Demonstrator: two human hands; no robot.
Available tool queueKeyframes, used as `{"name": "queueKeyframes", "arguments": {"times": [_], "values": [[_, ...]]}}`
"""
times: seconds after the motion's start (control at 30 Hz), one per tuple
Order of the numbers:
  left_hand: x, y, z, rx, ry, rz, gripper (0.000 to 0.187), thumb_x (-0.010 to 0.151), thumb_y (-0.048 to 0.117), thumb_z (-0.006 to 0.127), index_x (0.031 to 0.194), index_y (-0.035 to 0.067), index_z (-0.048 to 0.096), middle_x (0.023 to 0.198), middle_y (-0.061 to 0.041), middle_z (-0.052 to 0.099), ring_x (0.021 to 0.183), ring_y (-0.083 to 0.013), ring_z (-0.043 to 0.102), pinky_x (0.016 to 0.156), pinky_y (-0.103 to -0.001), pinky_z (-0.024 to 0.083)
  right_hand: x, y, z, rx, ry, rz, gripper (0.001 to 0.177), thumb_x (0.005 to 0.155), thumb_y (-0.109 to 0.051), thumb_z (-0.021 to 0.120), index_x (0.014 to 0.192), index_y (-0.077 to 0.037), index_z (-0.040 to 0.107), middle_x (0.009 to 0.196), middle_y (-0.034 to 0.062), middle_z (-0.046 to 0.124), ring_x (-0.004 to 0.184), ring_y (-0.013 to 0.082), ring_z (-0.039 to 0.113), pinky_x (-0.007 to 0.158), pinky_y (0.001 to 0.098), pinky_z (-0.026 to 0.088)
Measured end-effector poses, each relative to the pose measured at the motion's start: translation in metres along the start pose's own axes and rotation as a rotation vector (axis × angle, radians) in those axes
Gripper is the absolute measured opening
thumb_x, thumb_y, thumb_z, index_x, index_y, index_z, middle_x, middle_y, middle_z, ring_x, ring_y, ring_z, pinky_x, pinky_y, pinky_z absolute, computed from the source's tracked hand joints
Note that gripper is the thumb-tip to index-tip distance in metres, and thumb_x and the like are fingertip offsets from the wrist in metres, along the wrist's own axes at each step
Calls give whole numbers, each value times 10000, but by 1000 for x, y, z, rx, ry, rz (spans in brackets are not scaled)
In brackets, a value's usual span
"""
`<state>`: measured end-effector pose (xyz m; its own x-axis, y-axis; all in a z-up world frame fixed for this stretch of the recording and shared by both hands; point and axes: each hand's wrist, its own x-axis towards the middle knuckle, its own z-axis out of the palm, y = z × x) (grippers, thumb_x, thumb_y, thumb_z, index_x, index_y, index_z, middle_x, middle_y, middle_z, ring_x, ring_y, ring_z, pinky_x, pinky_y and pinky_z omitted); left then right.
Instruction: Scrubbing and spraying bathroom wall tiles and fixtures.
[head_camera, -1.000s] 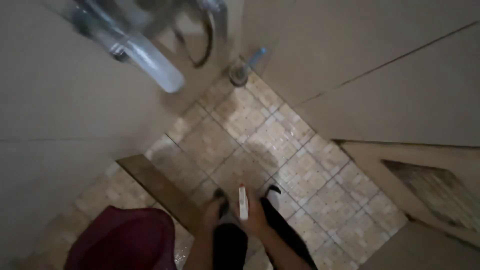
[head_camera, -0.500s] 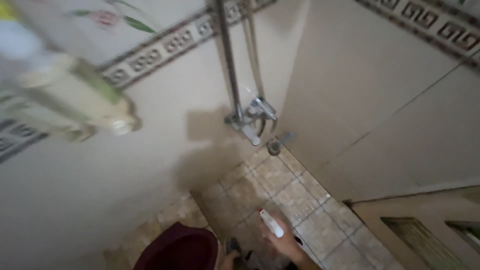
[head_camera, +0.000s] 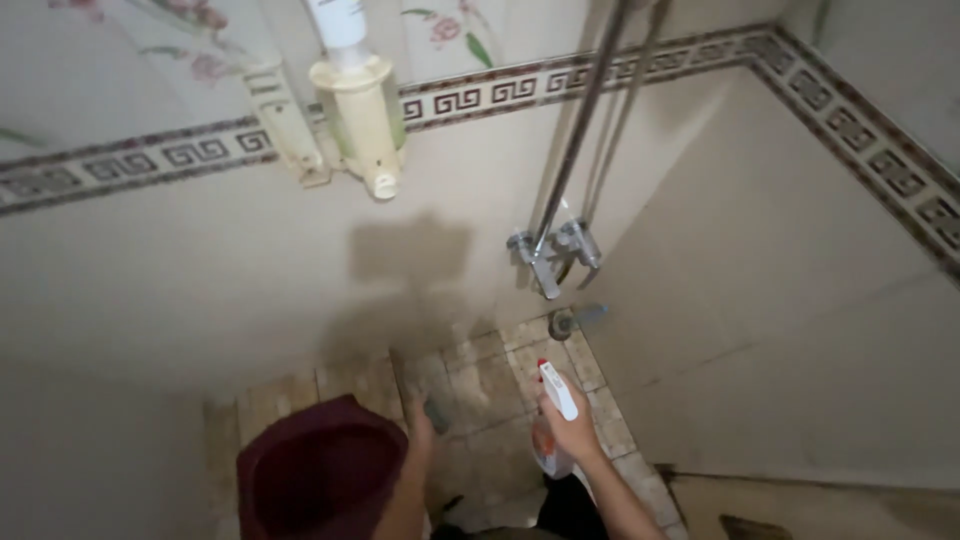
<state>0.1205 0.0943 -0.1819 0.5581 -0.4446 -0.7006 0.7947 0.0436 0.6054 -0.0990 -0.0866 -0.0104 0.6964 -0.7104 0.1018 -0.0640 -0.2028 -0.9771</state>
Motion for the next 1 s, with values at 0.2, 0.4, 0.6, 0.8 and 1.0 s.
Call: {"name": "queueKeyframes", "arguments": {"times": [0.2, 0.4, 0.6, 0.8, 1.0], "values": [[59, -36, 36, -227, -11, 225, 546, 991, 404, 527, 1349, 55, 306, 1260, -150, 355, 1125, -345, 386, 929, -526, 373, 53, 1, -30, -4, -198, 7, 290, 934, -110, 604, 1214, -48, 649, 936, -4, 657, 809, 73, 642, 699, 263, 578], [56, -80, 86, -453, 86, 269, 379, 972, 504, 539, 1146, 171, 583, 904, 50, 522, 825, -127, 520, 788, -387, 506, 123, 55, -57, 21, -292, -292, 418, 964, -142, 628, 1360, -8, 612, 1126, 35, 687, 1021, 104, 640, 863, 275, 517], [-33, -68, 137, -433, 292, 171, 643, 877, 753, 307, 1167, 231, 545, 811, 31, 608, 694, -132, 609, 604, -326, 548, 165, 44, -42, -40, -266, -89, 422, 949, -212, 702, 1330, -46, 626, 1094, -16, 702, 976, 66, 640, 812, 253, 514], [-45, -67, 116, -312, 393, 225, 672, 926, 741, 301, 1201, 196, 581, 779, -17, 603, 579, -166, 576, 473, -306, 433, 174, 33, -24, -33, -218, 114, 400, 956, -322, 709, 1288, -101, 692, 930, -34, 701, 809, 53, 601, 718, 241, 511], [-8, -8, 108, 172, 397, 436, 636, 958, 579, 570, 1349, 78, 596, 1184, -21, 663, 1038, -193, 643, 852, -381, 496, 184, 25, -3, 87, -148, 387, 411, 973, -378, 661, 1312, -148, 687, 833, -42, 606, 691, 74, 522, 598, 264, 446]]}}
